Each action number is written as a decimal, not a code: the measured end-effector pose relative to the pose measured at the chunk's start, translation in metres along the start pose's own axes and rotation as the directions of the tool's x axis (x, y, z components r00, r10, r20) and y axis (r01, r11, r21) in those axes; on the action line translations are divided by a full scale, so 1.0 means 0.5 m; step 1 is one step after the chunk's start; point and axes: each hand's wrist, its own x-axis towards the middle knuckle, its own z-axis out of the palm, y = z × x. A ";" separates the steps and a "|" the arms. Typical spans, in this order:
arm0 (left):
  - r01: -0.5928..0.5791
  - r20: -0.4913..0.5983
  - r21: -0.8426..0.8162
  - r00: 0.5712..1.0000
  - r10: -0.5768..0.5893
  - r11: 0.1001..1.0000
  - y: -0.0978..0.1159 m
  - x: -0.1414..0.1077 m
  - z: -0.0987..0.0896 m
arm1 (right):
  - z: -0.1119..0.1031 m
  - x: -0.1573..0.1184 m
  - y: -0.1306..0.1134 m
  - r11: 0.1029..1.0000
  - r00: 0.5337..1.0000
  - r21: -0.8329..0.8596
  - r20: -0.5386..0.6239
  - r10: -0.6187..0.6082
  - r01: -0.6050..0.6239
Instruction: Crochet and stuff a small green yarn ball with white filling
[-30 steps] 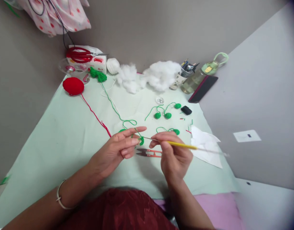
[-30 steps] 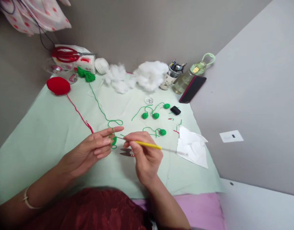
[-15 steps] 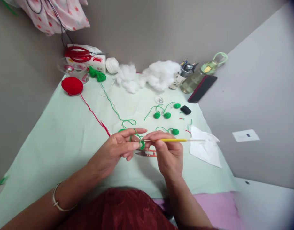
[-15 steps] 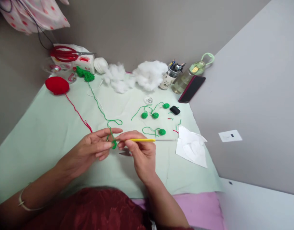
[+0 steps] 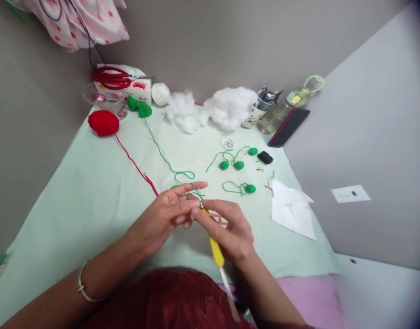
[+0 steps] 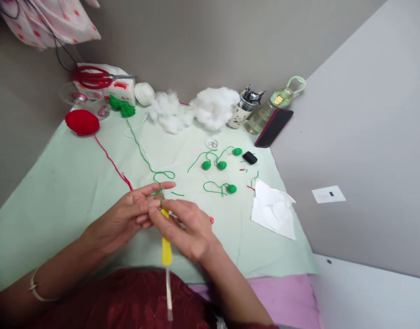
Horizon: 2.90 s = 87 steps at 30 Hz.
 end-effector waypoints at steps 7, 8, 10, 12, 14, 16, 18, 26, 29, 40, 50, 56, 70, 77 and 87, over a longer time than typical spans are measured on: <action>-0.103 -0.057 0.117 0.992 0.110 0.988 0.002 -0.005 -0.002 | 0.006 0.023 0.009 0.716 0.877 0.605 -0.059 0.478 -0.349; -0.126 -0.063 0.146 0.989 0.137 0.981 -0.001 -0.006 -0.001 | 0.010 0.021 0.009 0.727 0.878 0.585 -0.052 0.476 -0.360; -0.155 -0.076 0.171 0.983 0.170 0.973 -0.009 -0.007 0.002 | 0.019 0.010 0.008 0.855 0.916 0.403 -0.091 0.391 -0.325; -0.146 -0.078 0.133 0.984 0.158 0.980 -0.016 -0.006 0.005 | 0.026 0.000 0.007 0.954 0.961 0.198 -0.117 0.249 -0.223; -0.086 -0.055 0.049 0.995 0.088 0.995 -0.018 -0.004 0.008 | 0.027 -0.005 0.006 0.982 0.978 0.119 -0.133 0.163 -0.148; -0.010 -0.024 -0.029 1.000 0.010 1.000 -0.015 0.000 0.007 | 0.020 -0.001 0.006 0.973 0.970 0.166 -0.156 0.189 -0.162; 0.026 -0.005 -0.074 1.000 -0.026 0.997 -0.007 0.003 0.002 | 0.010 0.009 0.008 0.921 0.929 0.299 -0.192 0.315 -0.251; -0.045 0.048 -0.033 0.998 0.047 0.998 -0.005 0.004 -0.009 | 0.011 0.025 0.016 0.411 0.755 0.808 0.063 0.653 -0.422; -0.038 0.065 -0.004 0.997 0.038 0.999 -0.012 0.003 -0.001 | 0.019 0.022 0.010 0.520 0.801 0.735 0.051 0.597 -0.435; -0.033 -0.027 0.037 0.999 0.034 0.999 0.002 -0.002 0.001 | 0.006 0.015 0.011 0.694 0.847 0.582 -0.018 0.532 -0.424; 0.014 -0.032 -0.047 0.999 -0.015 0.999 0.001 0.001 0.001 | 0.004 -0.003 0.002 0.976 0.979 0.143 -0.103 0.177 -0.162; -0.096 -0.085 0.109 0.991 0.106 0.989 -0.001 -0.005 0.004 | 0.010 0.013 0.012 0.714 0.858 0.580 -0.051 0.511 -0.391; -0.006 -0.032 -0.053 0.999 0.004 0.999 -0.003 0.003 -0.008 | 0.006 0.024 0.011 0.624 0.779 0.663 -0.098 0.620 -0.413; -0.027 0.007 -0.009 1.000 0.027 1.000 -0.005 0.002 0.006 | 0.019 0.019 0.007 0.740 0.888 0.570 -0.040 0.458 -0.356; -0.045 -0.078 0.007 0.996 0.045 0.999 -0.003 0.000 0.004 | 0.001 0.004 0.000 0.944 0.958 0.214 -0.087 0.272 -0.249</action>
